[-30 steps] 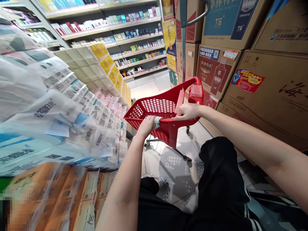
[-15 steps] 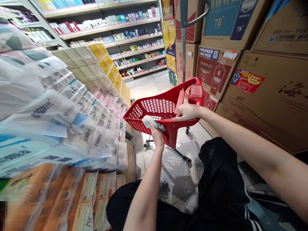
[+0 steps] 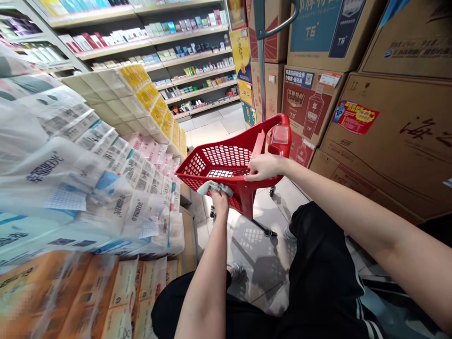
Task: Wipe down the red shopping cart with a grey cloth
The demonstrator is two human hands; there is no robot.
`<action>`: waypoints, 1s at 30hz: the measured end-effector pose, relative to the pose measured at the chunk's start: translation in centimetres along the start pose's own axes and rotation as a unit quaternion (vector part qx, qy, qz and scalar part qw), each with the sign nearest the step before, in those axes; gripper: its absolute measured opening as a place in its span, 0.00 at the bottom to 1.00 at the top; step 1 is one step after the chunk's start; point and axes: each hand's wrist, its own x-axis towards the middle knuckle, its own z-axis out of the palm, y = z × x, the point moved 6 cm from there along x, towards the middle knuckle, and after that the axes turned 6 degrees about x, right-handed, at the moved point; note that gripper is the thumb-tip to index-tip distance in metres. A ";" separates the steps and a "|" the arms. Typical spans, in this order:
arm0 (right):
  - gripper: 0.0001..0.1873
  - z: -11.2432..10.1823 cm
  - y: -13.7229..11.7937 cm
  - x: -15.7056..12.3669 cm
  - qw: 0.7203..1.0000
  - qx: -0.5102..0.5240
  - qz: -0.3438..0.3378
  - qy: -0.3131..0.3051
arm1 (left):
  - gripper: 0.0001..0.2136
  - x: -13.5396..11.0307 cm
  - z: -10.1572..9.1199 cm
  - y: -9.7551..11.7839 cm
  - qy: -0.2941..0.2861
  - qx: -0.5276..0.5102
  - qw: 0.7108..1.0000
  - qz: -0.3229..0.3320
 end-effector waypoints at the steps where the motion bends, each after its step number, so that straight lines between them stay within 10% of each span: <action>1: 0.25 0.0 -0.1 0.2 1.000 -0.003 0.001 0.003 | 0.19 0.0 -0.2 -0.4 0.013 0.003 1.000 -0.018; 10: 0.23 -0.1 0.5 0.8 1.000 -0.008 0.014 0.003 | 0.19 -4.9 2.8 3.2 -0.002 -0.026 0.997 0.073; 20: 0.23 0.0 1.7 0.3 1.000 -0.007 0.025 0.014 | 0.17 -4.5 3.4 5.0 0.030 -0.044 0.998 0.036; 30: 0.22 0.0 1.5 -0.9 0.999 -0.022 0.033 0.019 | 0.14 -7.3 7.1 -1.8 -0.059 -0.056 0.995 -0.056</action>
